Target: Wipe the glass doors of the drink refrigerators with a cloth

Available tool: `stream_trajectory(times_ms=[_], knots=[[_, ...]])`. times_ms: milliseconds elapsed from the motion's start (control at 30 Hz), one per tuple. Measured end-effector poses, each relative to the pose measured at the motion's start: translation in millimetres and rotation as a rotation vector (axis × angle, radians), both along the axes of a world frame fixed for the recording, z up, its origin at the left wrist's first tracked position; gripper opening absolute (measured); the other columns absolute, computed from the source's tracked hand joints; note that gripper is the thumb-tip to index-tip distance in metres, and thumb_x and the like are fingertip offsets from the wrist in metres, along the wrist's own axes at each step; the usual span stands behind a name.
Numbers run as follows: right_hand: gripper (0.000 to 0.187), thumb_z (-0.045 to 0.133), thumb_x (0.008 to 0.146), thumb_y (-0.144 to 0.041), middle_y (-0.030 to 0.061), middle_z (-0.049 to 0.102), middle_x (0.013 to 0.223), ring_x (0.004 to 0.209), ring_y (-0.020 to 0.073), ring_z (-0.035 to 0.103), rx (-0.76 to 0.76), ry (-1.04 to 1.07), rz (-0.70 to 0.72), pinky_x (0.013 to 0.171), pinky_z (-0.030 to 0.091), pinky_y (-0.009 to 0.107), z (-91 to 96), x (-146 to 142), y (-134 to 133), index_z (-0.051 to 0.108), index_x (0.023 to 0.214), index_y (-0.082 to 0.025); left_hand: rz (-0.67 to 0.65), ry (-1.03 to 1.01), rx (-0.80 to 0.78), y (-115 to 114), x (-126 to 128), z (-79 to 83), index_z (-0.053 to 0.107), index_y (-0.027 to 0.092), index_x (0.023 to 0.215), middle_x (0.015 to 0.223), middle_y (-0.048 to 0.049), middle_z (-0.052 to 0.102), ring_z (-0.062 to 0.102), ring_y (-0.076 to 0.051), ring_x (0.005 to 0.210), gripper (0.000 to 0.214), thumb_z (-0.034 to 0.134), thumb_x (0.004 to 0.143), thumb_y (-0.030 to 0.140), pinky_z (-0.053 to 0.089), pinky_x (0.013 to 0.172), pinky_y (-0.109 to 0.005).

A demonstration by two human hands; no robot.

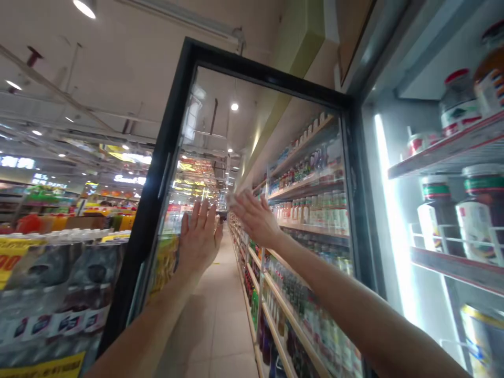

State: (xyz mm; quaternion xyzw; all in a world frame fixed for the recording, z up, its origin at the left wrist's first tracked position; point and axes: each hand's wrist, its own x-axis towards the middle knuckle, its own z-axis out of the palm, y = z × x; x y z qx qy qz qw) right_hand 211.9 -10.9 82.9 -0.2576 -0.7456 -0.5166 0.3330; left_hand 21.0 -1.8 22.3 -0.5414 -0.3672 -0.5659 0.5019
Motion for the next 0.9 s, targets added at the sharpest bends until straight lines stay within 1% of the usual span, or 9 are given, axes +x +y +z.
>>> stream_trajectory(times_ms=[100, 267, 333, 533, 600, 667, 767, 833, 900], knots=[[0.049, 0.044, 0.085, -0.022, -0.0016, 0.041, 0.145, 0.141, 0.0189, 0.021, 0.046, -0.229, 0.029, 0.114, 0.014, 0.047, -20.9, 14.4, 4.8, 0.046, 0.133, -0.033, 0.015, 0.021, -0.001, 1.6, -1.9, -0.8, 0.042, 0.011, 0.135, 0.143, -0.0161, 0.039, 0.026, -0.028, 0.138, 0.049, 0.037, 0.091, 0.032, 0.021, 0.111, -0.049], [0.048, 0.035, 0.087, -0.021, 0.0081, 0.040, 0.145, 0.136, 0.0275, 0.030, 0.125, 0.628, -0.088, 0.106, 0.025, 0.056, 23.1, 72.7, 10.4, 0.046, 0.134, -0.026, 0.002, 0.012, -0.033, -0.2, -1.3, -1.6, 0.039, 0.012, 0.137, 0.145, -0.0152, 0.037, 0.024, -0.027, 0.139, 0.051, 0.038, 0.090, 0.032, 0.020, 0.112, -0.049], [0.048, 0.034, 0.088, -0.023, 0.0093, 0.038, 0.146, 0.137, 0.0290, 0.028, 0.130, 0.749, -0.095, 0.105, 0.027, 0.056, 22.7, 75.4, 10.5, 0.045, 0.134, -0.024, -0.008, 0.005, -0.036, -1.4, -0.5, -1.2, 0.037, 0.013, 0.138, 0.146, -0.0150, 0.035, 0.024, -0.027, 0.139, 0.052, 0.039, 0.090, 0.033, 0.020, 0.112, -0.049], [0.048, 0.044, 0.083, -0.021, -0.0003, 0.041, 0.145, 0.141, 0.0208, 0.021, 0.120, 0.014, 0.032, 0.113, 0.018, 0.046, -59.4, 22.6, 10.8, 0.050, 0.130, -0.031, -0.010, 0.025, -0.001, -0.5, -0.8, -0.3, 0.036, 0.015, 0.139, 0.145, -0.0158, 0.036, 0.025, -0.028, 0.139, 0.053, 0.041, 0.090, 0.032, 0.021, 0.111, -0.051], [0.048, 0.046, 0.083, -0.021, -0.0001, 0.043, 0.144, 0.140, 0.0202, 0.023, 0.111, -0.061, 0.050, 0.114, 0.015, 0.048, -67.8, 29.3, 13.0, 0.049, 0.130, -0.032, -0.019, 0.023, 0.002, 0.5, -1.2, -0.4, 0.034, 0.016, 0.140, 0.146, -0.0156, 0.034, 0.024, -0.028, 0.139, 0.054, 0.041, 0.089, 0.032, 0.020, 0.111, -0.051], [0.049, 0.044, 0.084, -0.021, 0.0031, 0.044, 0.143, 0.138, 0.0218, 0.028, 0.098, 0.203, 0.010, 0.113, 0.017, 0.052, -58.5, 60.6, 14.7, 0.048, 0.132, -0.031, -0.030, 0.015, -0.003, 0.9, -1.1, -0.7, 0.032, 0.017, 0.141, 0.147, -0.0149, 0.033, 0.023, -0.028, 0.139, 0.055, 0.041, 0.089, 0.032, 0.020, 0.112, -0.051], [0.047, 0.038, 0.085, -0.024, 0.0095, 0.043, 0.143, 0.134, 0.0277, 0.035, 0.120, 0.872, -0.053, 0.105, 0.029, 0.057, -34.1, 123.4, 16.8, 0.051, 0.130, -0.026, -0.031, 0.008, -0.016, 0.6, 0.0, -1.2, 0.032, 0.017, 0.141, 0.147, -0.0145, 0.034, 0.023, -0.028, 0.139, 0.055, 0.041, 0.089, 0.032, 0.019, 0.112, -0.051], [0.049, 0.034, 0.086, -0.025, 0.0169, 0.037, 0.145, 0.133, 0.0343, 0.033, 0.145, 1.062, -0.070, 0.100, 0.030, 0.064, -28.0, 145.5, 18.3, 0.049, 0.132, -0.018, -0.014, 0.006, -0.023, 0.5, 0.7, -1.5, 0.034, 0.016, 0.140, 0.146, -0.0149, 0.035, 0.023, -0.027, 0.139, 0.054, 0.041, 0.089, 0.031, 0.019, 0.112, -0.050], [0.050, 0.033, 0.086, -0.025, 0.0174, 0.035, 0.145, 0.135, 0.0350, 0.030, 0.153, 1.008, -0.073, 0.101, 0.029, 0.064, -37.4, 138.6, 18.8, 0.047, 0.134, -0.017, 0.003, 0.009, -0.019, 0.8, 0.7, -1.6, 0.036, 0.014, 0.139, 0.145, -0.0155, 0.036, 0.023, -0.027, 0.140, 0.053, 0.041, 0.089, 0.031, 0.018, 0.113, -0.049]])
